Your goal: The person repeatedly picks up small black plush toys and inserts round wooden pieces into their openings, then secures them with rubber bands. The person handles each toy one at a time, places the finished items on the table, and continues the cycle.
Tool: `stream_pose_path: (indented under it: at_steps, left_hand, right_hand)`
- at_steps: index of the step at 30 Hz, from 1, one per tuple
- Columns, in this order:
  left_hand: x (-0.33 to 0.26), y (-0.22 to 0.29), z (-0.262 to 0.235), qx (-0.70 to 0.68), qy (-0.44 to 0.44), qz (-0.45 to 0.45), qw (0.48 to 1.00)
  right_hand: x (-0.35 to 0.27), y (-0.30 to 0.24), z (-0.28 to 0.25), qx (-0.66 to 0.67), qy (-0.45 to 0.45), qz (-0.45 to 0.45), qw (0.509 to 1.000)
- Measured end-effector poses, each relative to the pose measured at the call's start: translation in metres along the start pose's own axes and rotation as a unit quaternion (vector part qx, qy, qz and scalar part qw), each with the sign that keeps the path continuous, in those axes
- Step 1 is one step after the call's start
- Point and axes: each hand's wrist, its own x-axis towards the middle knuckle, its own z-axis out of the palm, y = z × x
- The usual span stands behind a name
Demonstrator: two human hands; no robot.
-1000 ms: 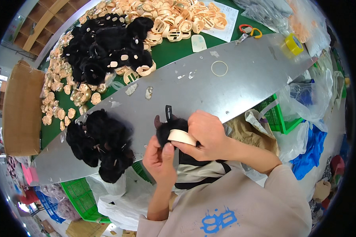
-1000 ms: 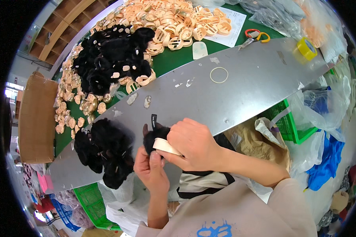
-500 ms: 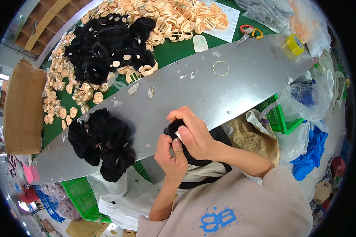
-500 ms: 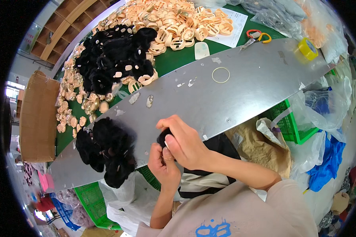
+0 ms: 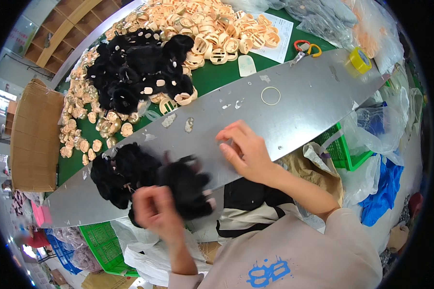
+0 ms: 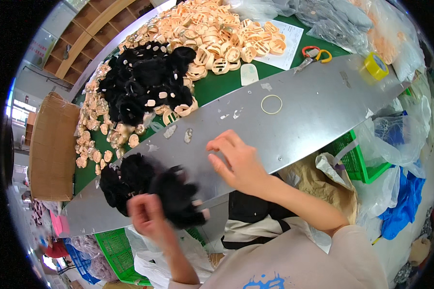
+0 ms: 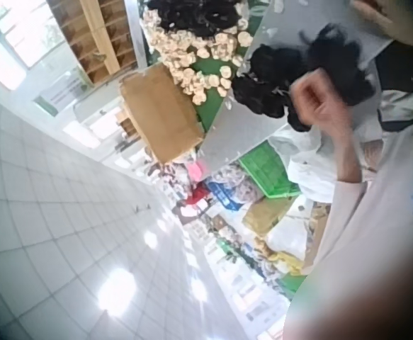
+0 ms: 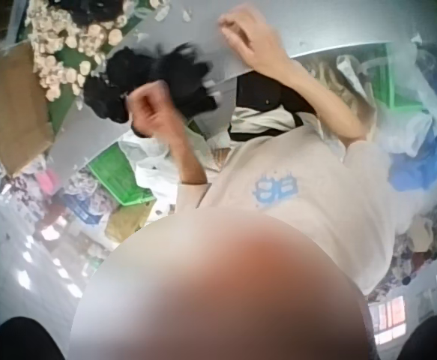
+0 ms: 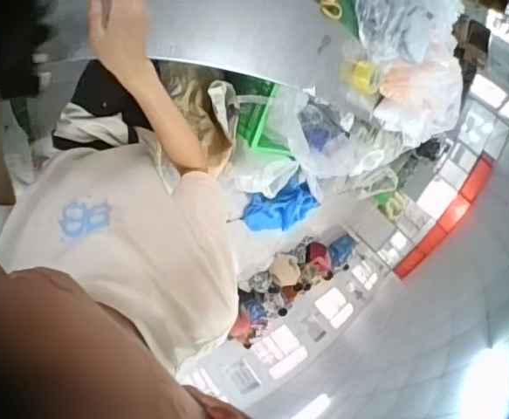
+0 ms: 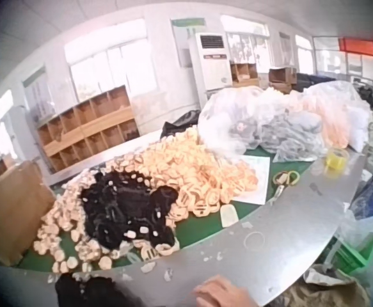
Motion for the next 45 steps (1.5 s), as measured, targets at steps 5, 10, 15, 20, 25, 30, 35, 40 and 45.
stream_pose_path:
  at_steps: [5,10,15,20,25,30,35,40,45]
  left_hand:
    - [0.045,-0.027,-0.067,0.26,0.118,0.083,0.955]
    - [0.031,-0.068,-0.03,0.394,0.018,0.127,0.91]
    - [0.032,-0.043,-0.027,0.416,0.045,0.108,0.902]
    - [0.032,-0.038,-0.02,0.474,-0.054,0.111,0.872]
    - [0.027,-0.047,-0.014,0.47,-0.095,0.069,0.875]
    - [0.022,-0.047,-0.013,0.482,-0.116,0.064,0.866]
    - [0.003,-0.042,-0.012,0.526,-0.147,0.05,0.836]
    - [-0.01,-0.041,-0.011,0.522,-0.156,0.052,0.837]
    - [-0.029,-0.032,-0.013,0.503,-0.161,0.046,0.848]
  right_hand:
    - [0.061,0.026,0.007,-0.065,-0.03,-0.045,0.996]
    - [0.121,0.046,0.038,-0.143,-0.036,-0.155,0.977]
    - [0.143,0.045,0.068,-0.193,-0.069,-0.271,0.941]
    - [0.167,0.052,0.111,-0.305,-0.014,-0.291,0.906]
    - [0.178,0.053,0.138,-0.304,-0.043,-0.236,0.922]
    - [0.181,0.059,0.153,-0.354,-0.069,-0.173,0.917]
    - [0.178,0.061,0.156,-0.346,-0.051,-0.209,0.913]
    - [0.176,0.066,0.146,-0.293,-0.036,-0.242,0.924]
    - [0.179,0.049,0.134,-0.186,0.015,-0.317,0.93]
